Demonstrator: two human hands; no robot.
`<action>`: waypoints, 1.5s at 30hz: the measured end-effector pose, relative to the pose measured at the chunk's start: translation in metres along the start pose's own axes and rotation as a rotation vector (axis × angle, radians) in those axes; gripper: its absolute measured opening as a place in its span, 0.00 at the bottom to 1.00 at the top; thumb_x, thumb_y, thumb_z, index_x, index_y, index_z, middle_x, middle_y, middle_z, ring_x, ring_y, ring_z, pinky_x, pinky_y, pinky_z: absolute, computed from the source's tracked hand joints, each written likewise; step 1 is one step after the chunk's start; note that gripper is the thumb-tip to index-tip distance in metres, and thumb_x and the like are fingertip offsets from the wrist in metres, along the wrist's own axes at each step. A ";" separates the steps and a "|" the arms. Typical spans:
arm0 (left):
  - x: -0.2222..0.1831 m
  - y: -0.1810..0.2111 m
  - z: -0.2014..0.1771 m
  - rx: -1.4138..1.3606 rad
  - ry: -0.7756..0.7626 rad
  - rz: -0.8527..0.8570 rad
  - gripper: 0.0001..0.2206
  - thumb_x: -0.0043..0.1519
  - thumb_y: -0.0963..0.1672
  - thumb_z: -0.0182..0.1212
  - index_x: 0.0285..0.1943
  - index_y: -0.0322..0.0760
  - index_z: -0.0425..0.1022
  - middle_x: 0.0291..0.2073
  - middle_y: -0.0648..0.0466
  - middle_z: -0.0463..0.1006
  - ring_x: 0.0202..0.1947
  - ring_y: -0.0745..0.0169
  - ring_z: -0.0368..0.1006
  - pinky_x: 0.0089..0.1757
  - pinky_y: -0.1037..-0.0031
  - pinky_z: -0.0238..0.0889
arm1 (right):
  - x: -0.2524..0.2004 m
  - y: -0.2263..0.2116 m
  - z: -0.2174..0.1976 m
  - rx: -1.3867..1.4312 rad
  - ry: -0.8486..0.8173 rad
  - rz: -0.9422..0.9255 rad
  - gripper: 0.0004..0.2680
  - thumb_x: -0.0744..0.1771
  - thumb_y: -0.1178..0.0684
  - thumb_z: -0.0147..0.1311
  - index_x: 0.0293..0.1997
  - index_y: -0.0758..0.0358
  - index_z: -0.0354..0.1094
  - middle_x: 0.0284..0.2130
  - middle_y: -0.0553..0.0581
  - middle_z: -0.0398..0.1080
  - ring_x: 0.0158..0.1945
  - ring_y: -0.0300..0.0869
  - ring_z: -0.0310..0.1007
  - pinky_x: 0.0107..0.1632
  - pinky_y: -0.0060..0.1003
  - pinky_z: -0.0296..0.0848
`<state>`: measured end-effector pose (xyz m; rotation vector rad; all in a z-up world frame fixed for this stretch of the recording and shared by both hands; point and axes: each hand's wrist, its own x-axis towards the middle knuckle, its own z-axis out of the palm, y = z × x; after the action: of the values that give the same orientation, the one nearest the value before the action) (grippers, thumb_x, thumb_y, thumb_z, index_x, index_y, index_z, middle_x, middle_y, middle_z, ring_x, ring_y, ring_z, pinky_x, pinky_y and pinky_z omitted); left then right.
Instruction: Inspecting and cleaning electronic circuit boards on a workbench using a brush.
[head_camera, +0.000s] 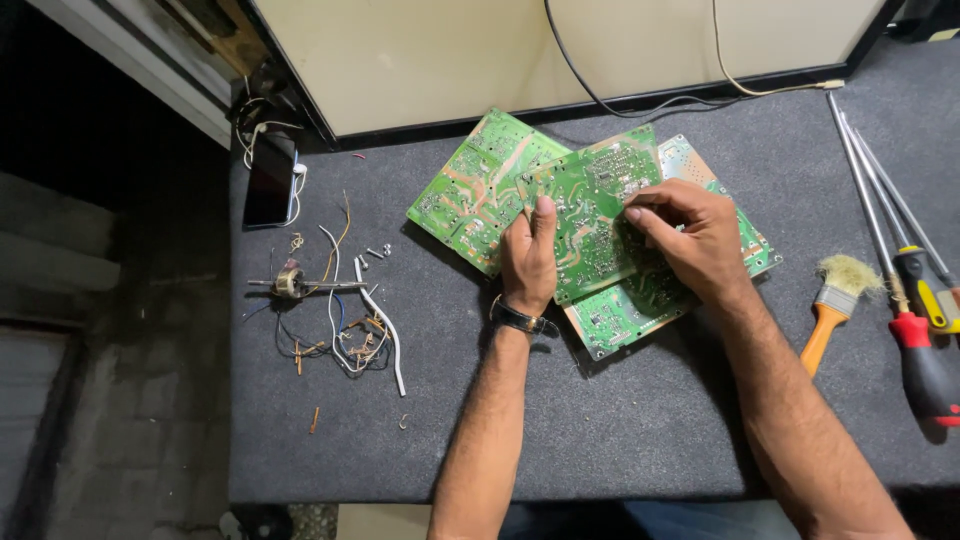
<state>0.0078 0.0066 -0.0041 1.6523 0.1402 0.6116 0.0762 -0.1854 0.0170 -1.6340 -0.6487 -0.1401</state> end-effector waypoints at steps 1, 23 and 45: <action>0.000 -0.001 0.000 0.001 0.000 -0.001 0.23 0.71 0.57 0.41 0.23 0.50 0.57 0.11 0.65 0.54 0.15 0.73 0.51 0.27 0.81 0.51 | 0.000 0.001 0.000 0.008 0.005 0.003 0.04 0.66 0.66 0.63 0.43 0.68 0.78 0.30 0.61 0.72 0.25 0.38 0.72 0.28 0.30 0.70; -0.002 -0.010 0.005 -0.042 0.003 -0.024 0.24 0.71 0.58 0.41 0.22 0.50 0.58 0.11 0.64 0.54 0.15 0.74 0.50 0.26 0.80 0.49 | -0.004 0.014 -0.005 0.162 0.090 0.072 0.01 0.67 0.64 0.63 0.39 0.69 0.76 0.29 0.62 0.73 0.24 0.38 0.72 0.27 0.31 0.72; 0.000 -0.015 0.009 -0.256 0.149 -0.082 0.21 0.71 0.56 0.47 0.29 0.45 0.64 0.24 0.64 0.57 0.30 0.70 0.58 0.44 0.72 0.57 | -0.011 0.023 0.010 0.473 0.110 0.289 0.06 0.66 0.54 0.62 0.41 0.64 0.70 0.36 0.54 0.71 0.43 0.34 0.68 0.49 0.28 0.65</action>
<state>0.0161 0.0012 -0.0185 1.3478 0.2279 0.6614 0.0756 -0.1802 -0.0096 -1.2341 -0.3227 0.1274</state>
